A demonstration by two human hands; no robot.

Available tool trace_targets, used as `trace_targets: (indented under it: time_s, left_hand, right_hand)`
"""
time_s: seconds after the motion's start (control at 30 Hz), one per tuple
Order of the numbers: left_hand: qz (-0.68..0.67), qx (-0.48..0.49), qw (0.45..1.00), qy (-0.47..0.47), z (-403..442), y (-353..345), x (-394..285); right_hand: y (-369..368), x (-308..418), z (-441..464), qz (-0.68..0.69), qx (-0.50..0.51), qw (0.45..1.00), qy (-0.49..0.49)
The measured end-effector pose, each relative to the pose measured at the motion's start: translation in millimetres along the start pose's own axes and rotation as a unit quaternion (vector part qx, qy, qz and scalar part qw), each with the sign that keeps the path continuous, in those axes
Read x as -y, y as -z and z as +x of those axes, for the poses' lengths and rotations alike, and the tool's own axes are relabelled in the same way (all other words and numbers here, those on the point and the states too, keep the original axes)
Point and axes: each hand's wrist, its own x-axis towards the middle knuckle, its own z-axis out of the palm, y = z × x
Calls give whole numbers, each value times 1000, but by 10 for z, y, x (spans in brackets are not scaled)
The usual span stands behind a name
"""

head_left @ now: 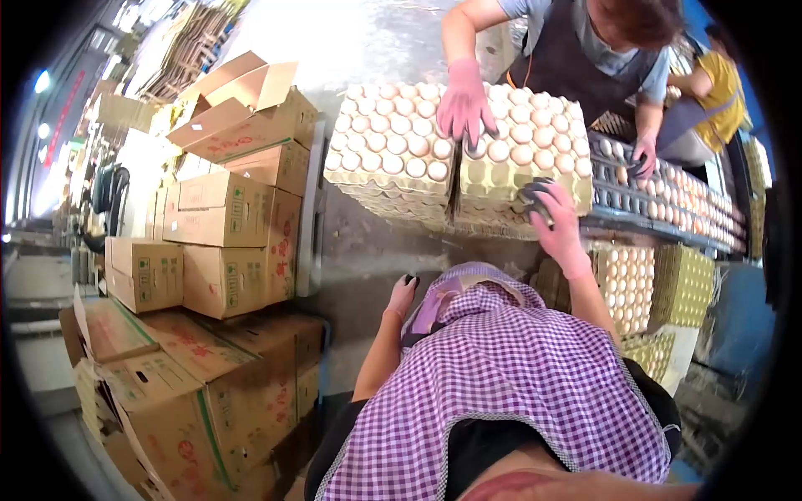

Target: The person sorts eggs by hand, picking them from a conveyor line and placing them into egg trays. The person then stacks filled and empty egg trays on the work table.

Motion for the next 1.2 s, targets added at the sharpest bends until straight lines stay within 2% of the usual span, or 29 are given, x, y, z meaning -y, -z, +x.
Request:
trace_targets:
  time_s: [0.03,0.07,0.13,0.23,0.33,0.4,0.47,0.53,0.57,0.6,0.63,0.67,0.7,0.8,0.87,0.9,0.93,0.97,1.2]
  left_hand:
    - [-86,8,995,52,-72,-7,-68]
    - [-92,-3,995,47,-138,16,-200]
    - [-235,-62,965,97,-364,14,-579]
    - [-365,-18,927,86,-499,181,-1011]
    - [-473,-69,875,80,-265,214,-1243]
    - [-507,-43,858,73,58,226,-1246]
    - [-538,-18,840,69,399,250,-1266]
    - [-635,111,764,24,708,205,-1306]
    - [-692,83,711,87,940,188,-1212]
    - [-690,89,713,84,932,179,-1386]
    - [-487,84,866,-79,784,188,-1724]
    - [-241,70,938,-240,747,218,-1976]
    - [-190,67,937,-284,811,236,-2007]
    - [-318,143,918,-189,1085,234,-1792]
    - [-355,171,907,-147,1201,167,-1612]
    - [-358,176,906,-140,1218,101,-1524]
    - [-360,178,906,-135,1222,41,-1441]
    - [-360,179,906,-130,1219,-24,-1359]
    - [-353,137,917,-125,1149,-406,-1030]
  right_hand:
    - [1,171,240,44,42,998,30]
    - [-125,228,398,35,37,994,93]
    - [-259,444,734,93,85,978,168]
    - [-584,711,1201,134,136,942,276]
    - [-889,1033,1727,82,157,911,374]
    - [-1255,1111,2060,60,131,912,383]
    - [-1550,1159,2483,61,154,920,356]
    - [-2033,1000,2904,32,189,949,251]
    - [-2205,895,3110,28,241,950,197]
    - [-2360,778,3295,24,291,946,141]
    - [-2497,633,3439,1,306,947,92]
    - [-2600,460,3579,-24,319,946,43]
    - [-2732,260,3659,-64,329,942,-1]
    - [-2899,-409,3878,-159,398,897,-112]
    - [-3443,-1776,3970,-148,374,912,-86]
    - [-3542,-2323,3711,-99,296,949,-48]
    - [-2951,-1779,3688,-205,487,836,-149]
    - [-2824,-1796,3568,-197,531,802,-188]
    - [-2667,-2342,2987,-56,630,715,-299]
